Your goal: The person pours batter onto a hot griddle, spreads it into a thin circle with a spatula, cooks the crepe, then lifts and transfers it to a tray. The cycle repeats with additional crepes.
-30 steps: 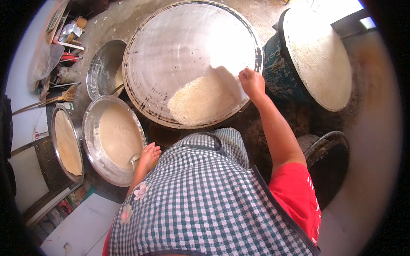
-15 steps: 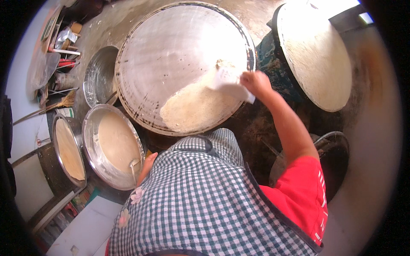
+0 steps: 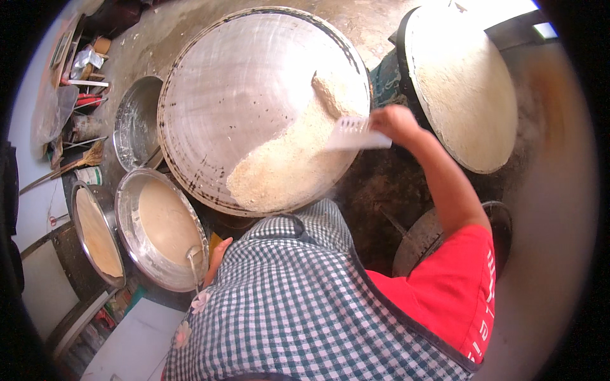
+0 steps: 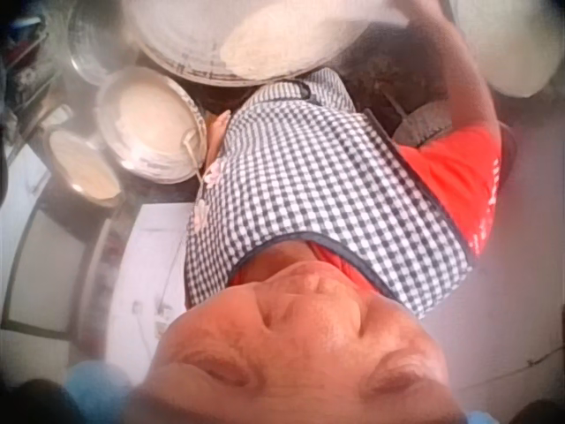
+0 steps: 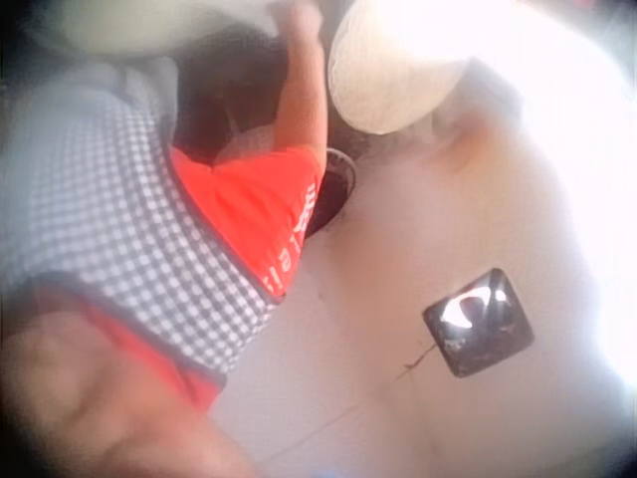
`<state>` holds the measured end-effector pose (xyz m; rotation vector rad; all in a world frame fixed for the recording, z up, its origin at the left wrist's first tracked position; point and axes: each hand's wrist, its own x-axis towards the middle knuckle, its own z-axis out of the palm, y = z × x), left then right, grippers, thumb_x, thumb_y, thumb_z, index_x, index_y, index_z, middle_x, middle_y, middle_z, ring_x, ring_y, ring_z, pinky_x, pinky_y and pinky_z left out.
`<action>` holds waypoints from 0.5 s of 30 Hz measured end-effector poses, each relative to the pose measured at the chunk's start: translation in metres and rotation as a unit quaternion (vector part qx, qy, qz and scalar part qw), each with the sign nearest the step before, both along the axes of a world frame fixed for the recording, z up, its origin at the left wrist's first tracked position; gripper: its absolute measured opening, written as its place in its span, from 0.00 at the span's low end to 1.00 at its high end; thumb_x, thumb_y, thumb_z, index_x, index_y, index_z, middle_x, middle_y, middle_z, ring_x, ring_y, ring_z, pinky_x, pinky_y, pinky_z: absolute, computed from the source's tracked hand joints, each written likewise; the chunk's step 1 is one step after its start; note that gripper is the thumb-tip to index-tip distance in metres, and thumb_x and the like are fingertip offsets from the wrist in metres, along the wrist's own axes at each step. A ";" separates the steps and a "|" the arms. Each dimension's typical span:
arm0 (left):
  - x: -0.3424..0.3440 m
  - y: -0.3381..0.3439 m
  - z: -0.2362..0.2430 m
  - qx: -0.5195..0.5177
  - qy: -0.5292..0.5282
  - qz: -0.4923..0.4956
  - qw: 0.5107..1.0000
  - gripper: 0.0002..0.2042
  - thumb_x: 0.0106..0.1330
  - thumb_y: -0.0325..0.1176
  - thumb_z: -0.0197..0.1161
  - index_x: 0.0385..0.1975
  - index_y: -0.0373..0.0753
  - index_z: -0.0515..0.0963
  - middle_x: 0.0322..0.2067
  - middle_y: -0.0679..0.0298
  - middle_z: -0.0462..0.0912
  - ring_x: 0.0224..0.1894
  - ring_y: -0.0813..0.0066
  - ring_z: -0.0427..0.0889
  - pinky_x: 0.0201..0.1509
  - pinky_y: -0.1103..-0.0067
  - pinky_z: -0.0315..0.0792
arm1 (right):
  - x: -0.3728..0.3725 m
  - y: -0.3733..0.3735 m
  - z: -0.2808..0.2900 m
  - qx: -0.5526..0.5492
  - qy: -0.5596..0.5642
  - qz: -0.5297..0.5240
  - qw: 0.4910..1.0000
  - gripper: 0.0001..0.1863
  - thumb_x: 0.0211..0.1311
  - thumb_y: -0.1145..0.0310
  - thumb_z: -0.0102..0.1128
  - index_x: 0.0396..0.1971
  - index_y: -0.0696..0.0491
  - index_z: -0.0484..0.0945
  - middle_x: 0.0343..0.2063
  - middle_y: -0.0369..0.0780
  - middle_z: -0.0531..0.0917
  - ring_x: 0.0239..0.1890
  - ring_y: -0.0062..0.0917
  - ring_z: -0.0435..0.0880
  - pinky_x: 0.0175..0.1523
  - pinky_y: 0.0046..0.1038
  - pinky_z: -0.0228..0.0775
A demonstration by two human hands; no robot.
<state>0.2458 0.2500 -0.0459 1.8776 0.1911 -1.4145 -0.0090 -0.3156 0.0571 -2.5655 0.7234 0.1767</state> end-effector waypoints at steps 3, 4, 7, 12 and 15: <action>-0.003 -0.013 0.018 0.019 -0.051 -0.042 0.998 0.22 0.61 0.33 0.52 0.53 0.28 0.63 0.41 0.52 0.77 0.42 0.70 0.76 0.47 0.79 0.68 | 0.040 -0.053 0.003 -0.101 -0.003 0.036 0.994 0.07 0.52 0.61 0.55 0.24 0.48 0.77 0.20 0.39 0.79 0.26 0.32 0.79 0.32 0.33 0.70; -0.005 -0.017 0.028 0.020 -0.069 -0.049 0.996 0.22 0.61 0.32 0.52 0.53 0.28 0.63 0.41 0.53 0.77 0.42 0.70 0.76 0.47 0.79 0.68 | 0.059 -0.065 0.002 -0.110 0.014 0.038 0.993 0.08 0.53 0.60 0.54 0.25 0.48 0.77 0.20 0.39 0.79 0.26 0.32 0.79 0.32 0.33 0.70; -0.010 -0.027 0.047 0.026 -0.082 -0.037 0.996 0.21 0.61 0.32 0.51 0.53 0.27 0.63 0.41 0.53 0.78 0.42 0.71 0.76 0.47 0.79 0.69 | 0.101 -0.076 0.002 -0.098 -0.034 -0.016 0.994 0.10 0.55 0.60 0.51 0.26 0.49 0.77 0.20 0.41 0.78 0.27 0.34 0.79 0.32 0.34 0.70; -0.015 -0.019 0.043 0.024 -0.101 -0.043 0.994 0.21 0.60 0.32 0.53 0.51 0.27 0.66 0.41 0.54 0.77 0.43 0.72 0.76 0.48 0.80 0.69 | 0.091 -0.057 0.013 -0.114 -0.110 -0.040 0.987 0.11 0.55 0.61 0.52 0.23 0.55 0.74 0.20 0.46 0.77 0.26 0.40 0.78 0.32 0.35 0.69; -0.018 -0.011 0.023 0.051 -0.122 -0.097 0.986 0.20 0.59 0.33 0.55 0.49 0.26 0.69 0.42 0.55 0.77 0.43 0.73 0.76 0.49 0.81 0.68 | 0.045 -0.060 0.024 0.054 -0.043 0.010 0.998 0.09 0.50 0.63 0.56 0.20 0.53 0.75 0.20 0.43 0.77 0.24 0.37 0.78 0.32 0.34 0.70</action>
